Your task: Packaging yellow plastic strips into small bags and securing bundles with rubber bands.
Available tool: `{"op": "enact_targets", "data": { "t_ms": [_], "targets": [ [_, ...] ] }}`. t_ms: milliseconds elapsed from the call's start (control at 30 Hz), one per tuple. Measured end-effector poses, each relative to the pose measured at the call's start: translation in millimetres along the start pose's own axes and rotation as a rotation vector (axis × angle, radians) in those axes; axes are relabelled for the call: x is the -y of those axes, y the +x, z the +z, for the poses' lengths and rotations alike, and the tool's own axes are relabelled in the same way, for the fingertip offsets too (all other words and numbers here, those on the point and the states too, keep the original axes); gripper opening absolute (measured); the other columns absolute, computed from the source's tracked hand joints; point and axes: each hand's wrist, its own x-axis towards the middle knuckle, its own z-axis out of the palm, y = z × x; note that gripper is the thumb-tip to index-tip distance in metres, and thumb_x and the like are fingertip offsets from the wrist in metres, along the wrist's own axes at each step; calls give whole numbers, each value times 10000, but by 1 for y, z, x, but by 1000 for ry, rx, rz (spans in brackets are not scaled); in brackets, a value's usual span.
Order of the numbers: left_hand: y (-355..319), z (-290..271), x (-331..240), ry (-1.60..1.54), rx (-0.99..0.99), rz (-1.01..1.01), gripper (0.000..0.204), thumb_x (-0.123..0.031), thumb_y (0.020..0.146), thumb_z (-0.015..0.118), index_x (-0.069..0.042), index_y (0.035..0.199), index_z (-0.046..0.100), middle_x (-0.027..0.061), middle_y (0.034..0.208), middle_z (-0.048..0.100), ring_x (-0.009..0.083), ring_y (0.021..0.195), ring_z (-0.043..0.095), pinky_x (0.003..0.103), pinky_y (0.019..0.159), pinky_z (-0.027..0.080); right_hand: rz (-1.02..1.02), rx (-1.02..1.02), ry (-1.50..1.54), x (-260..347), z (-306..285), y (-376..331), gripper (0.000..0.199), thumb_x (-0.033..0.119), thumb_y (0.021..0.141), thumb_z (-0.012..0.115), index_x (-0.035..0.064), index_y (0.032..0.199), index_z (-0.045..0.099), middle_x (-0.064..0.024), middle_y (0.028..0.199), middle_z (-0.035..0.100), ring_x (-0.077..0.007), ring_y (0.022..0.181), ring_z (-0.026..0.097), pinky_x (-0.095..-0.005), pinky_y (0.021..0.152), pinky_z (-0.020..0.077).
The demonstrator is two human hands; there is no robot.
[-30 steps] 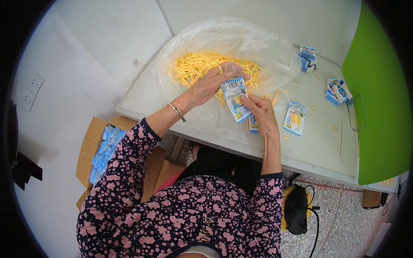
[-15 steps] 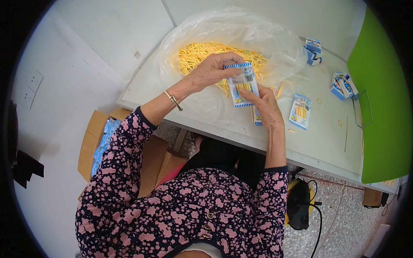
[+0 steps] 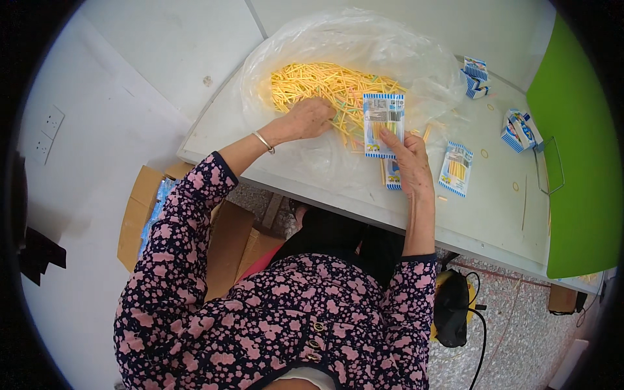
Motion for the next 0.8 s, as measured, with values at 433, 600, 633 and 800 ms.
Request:
{"op": "enact_targets", "data": {
  "t_ms": [433, 600, 633, 800],
  "targets": [
    [5, -13, 17, -71, 57, -119, 65, -64, 677, 505, -28, 692, 558, 167, 716, 591, 359, 698, 582, 428, 605, 470, -48, -2, -28, 1, 5, -2, 226, 192, 806, 656, 27, 957, 623, -27, 833, 647, -55, 689, 572, -189, 599, 424],
    [12, -43, 30, -648, -37, -314, 165, -176, 778, 590, -20, 725, 576, 73, 643, 587, 149, 609, 581, 279, 544, 449, 37, 28, -123, 5, 8, -5, 194, 191, 812, 647, 13, 889, 650, -26, 792, 645, -51, 665, 559, -187, 579, 409],
    [16, -51, 29, -878, 41, -465, 154, -174, 799, 609, -40, 723, 589, 19, 671, 586, 76, 638, 563, 218, 566, 449, 34, 25, -124, 1, 6, -3, 194, 191, 812, 647, 13, 889, 650, -26, 792, 645, -51, 665, 559, -187, 579, 409],
    [30, -79, -2, -1266, -92, -472, 147, -154, 825, 583, -43, 730, 594, 30, 716, 606, 83, 655, 570, 194, 622, 459, 70, 97, -77, -7, 8, 0, 243, 198, 812, 650, -11, 937, 653, -28, 807, 650, -60, 688, 562, -195, 614, 416]
  ]
}}
